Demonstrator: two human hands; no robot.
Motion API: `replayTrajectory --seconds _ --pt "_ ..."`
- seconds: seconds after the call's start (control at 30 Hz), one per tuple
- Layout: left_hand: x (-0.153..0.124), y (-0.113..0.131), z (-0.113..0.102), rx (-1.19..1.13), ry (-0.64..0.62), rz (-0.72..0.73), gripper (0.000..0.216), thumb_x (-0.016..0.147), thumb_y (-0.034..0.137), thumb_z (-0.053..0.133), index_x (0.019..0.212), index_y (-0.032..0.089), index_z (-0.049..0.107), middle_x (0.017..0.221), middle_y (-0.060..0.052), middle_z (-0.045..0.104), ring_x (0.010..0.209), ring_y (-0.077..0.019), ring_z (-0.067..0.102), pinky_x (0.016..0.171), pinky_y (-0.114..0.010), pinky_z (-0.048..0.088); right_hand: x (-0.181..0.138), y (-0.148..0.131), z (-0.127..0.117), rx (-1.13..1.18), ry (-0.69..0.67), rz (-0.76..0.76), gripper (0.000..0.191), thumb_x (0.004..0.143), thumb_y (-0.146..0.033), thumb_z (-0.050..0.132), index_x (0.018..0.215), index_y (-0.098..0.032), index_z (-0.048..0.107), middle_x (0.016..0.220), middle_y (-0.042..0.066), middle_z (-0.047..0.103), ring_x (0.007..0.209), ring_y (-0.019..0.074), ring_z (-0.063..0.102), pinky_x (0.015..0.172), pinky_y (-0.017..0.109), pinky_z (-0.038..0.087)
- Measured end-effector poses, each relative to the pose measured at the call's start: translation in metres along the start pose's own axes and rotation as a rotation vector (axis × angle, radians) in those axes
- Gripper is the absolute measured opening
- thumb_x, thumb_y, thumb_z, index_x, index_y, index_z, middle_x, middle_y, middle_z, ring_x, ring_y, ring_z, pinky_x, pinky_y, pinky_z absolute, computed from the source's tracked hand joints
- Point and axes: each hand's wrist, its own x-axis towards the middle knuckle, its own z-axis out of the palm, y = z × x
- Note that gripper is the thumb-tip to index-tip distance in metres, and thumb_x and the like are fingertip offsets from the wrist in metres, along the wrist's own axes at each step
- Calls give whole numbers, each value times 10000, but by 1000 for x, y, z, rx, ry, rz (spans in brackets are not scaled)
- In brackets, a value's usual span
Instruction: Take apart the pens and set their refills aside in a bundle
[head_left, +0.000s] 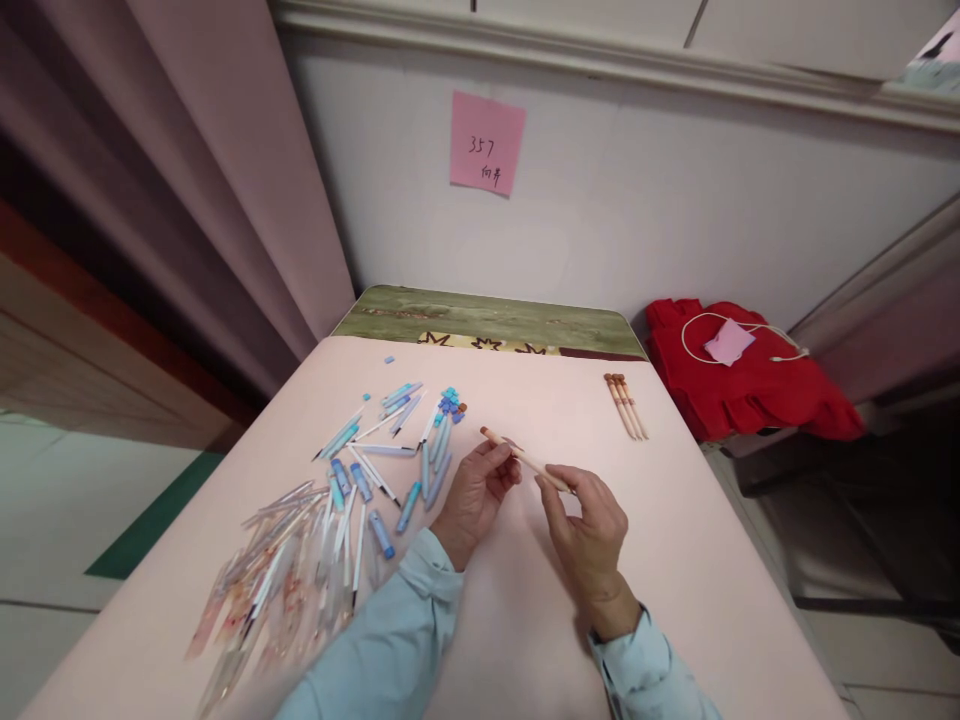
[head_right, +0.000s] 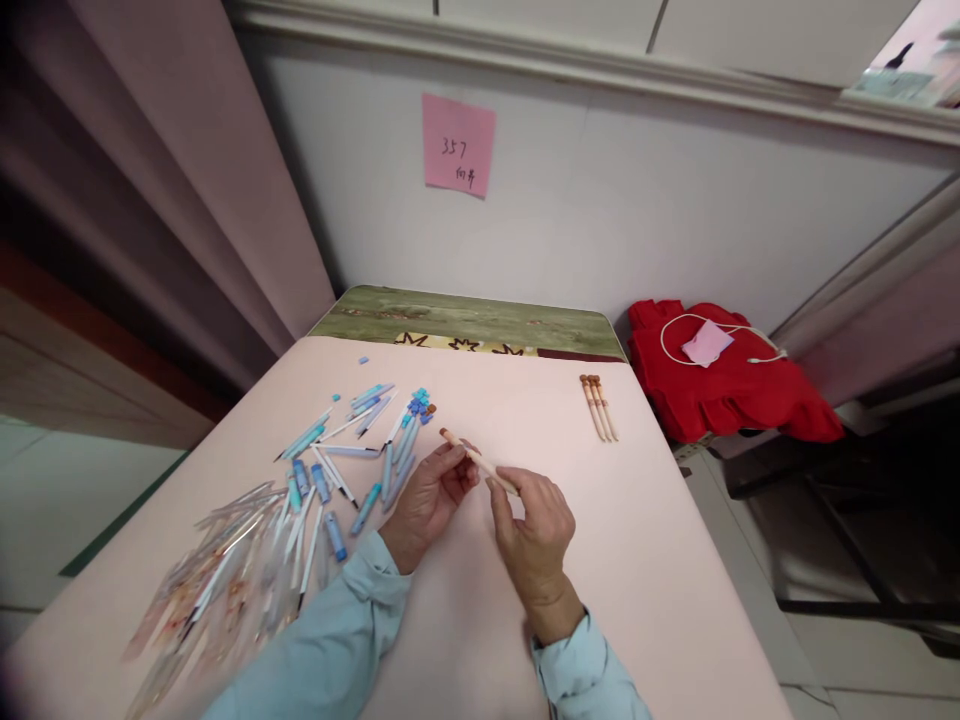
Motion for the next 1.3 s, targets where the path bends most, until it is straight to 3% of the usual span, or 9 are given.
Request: replayTrajectory --seconds 0.27,0.5,0.67,0.87,0.93,1.0,1.07,1.3 --pt "-2 -1 2 -35 38 -49 166 719 213 794 805 121 685 755 -5 655 609 -72 587 517 -166 499 -2 -2 2 -2 -1 -27 54 885 -196 666 939 -198 668 806 34 728 723 170 677 690 294 519" --pt "-6 0 4 -39 60 -89 157 717 201 786 831 133 702 980 -76 729 913 -179 671 564 -213 588 -3 2 0 -22 -24 21 69 908 -250 640 907 -191 677 787 38 725 698 165 662 673 282 494" --pt "-6 -4 5 -41 69 -65 156 724 195 785 834 132 695 966 -77 738 916 -187 692 557 -196 581 -4 1 0 -51 -63 45 140 916 -283 646 813 -195 682 702 7 702 617 133 619 618 252 434" --pt "-7 -12 8 -124 72 -51 156 742 186 784 840 127 678 901 -76 743 858 -176 718 657 -207 601 -7 3 1 -169 -94 53 313 951 -350 599 681 -201 652 597 -21 658 528 111 566 555 254 357" --pt "-6 -12 8 -153 92 -49 131 751 173 776 815 120 674 861 -67 739 819 -161 721 669 -199 602 -7 4 1 -184 -118 77 297 953 -378 588 724 -206 667 612 -23 663 530 112 569 550 251 359" --pt "-3 -10 6 -172 125 -35 92 770 152 753 793 113 674 841 -61 735 800 -149 720 674 -188 602 -7 4 1 -145 -137 116 232 928 -419 614 910 -200 687 680 -15 684 553 116 587 568 242 396" --pt "0 -7 4 -189 167 -14 52 791 126 724 780 110 676 830 -55 733 786 -136 717 674 -176 599 -6 2 1 -87 -130 139 312 899 -420 645 1090 -173 643 764 4 697 604 124 611 619 239 445" --pt "2 -2 3 -207 198 4 37 790 103 713 770 94 683 820 -61 730 781 -140 716 669 -181 601 -3 2 4 -75 -112 50 101 920 -240 586 966 -193 663 776 13 692 665 135 626 673 259 459"
